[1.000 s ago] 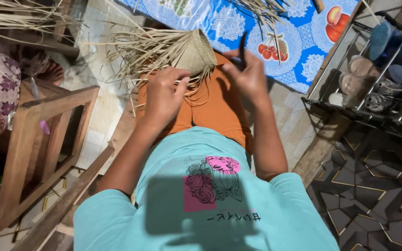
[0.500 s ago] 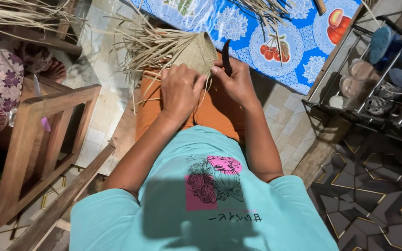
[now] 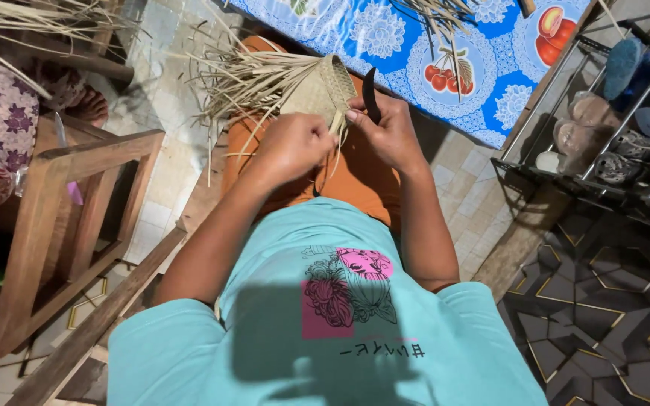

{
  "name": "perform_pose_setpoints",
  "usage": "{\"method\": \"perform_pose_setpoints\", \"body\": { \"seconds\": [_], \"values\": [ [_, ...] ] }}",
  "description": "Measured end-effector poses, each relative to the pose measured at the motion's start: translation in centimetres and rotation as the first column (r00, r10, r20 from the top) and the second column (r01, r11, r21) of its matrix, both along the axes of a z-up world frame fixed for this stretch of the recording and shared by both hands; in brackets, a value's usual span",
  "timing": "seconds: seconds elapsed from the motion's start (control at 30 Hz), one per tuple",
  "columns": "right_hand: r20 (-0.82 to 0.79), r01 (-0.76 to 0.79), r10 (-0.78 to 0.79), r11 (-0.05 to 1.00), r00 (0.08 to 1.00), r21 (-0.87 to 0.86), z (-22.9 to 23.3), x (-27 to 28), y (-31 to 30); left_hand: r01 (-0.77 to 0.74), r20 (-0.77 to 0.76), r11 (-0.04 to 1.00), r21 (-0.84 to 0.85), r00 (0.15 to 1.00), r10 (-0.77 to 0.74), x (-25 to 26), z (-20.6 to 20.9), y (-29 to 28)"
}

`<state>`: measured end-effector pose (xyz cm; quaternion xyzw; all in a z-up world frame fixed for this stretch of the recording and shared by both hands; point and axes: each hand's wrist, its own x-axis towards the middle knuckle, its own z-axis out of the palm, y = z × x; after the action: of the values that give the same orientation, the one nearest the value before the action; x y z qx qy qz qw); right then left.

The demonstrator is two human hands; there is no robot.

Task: The person is weaving dried plant fibers to construct a small pouch or basket.

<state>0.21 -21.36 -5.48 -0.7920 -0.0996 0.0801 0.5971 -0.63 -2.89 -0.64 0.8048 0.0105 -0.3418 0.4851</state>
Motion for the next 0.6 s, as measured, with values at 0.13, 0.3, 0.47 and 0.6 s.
{"method": "perform_pose_setpoints", "body": {
  "seconds": [0.13, 0.3, 0.47, 0.6],
  "values": [
    [0.011, 0.067, -0.067, 0.996, 0.998, -0.050, 0.0, 0.1, 0.0, 0.339, 0.162, 0.924, 0.176, 0.916, -0.367, -1.8, 2.3, -0.7],
    [-0.051, 0.100, -0.105, 0.992, 0.993, -0.082, -0.4, 0.1, -0.6, 0.716, 0.042, 0.689, 0.110, 0.690, -0.723, -4.1, 11.6, 2.1],
    [0.000, 0.073, -0.073, 0.992, 0.997, -0.106, -1.2, 0.0, -0.6, 0.404, 0.369, 0.862, 0.308, 0.784, -0.499, -8.6, 16.6, 8.2],
    [-0.045, 0.058, -0.065, 0.990, 0.997, -0.128, -1.0, -0.1, 0.3, 0.126, 0.659, 0.893, 0.431, 0.633, -0.407, -3.0, 11.6, 4.5]
  ]
}}
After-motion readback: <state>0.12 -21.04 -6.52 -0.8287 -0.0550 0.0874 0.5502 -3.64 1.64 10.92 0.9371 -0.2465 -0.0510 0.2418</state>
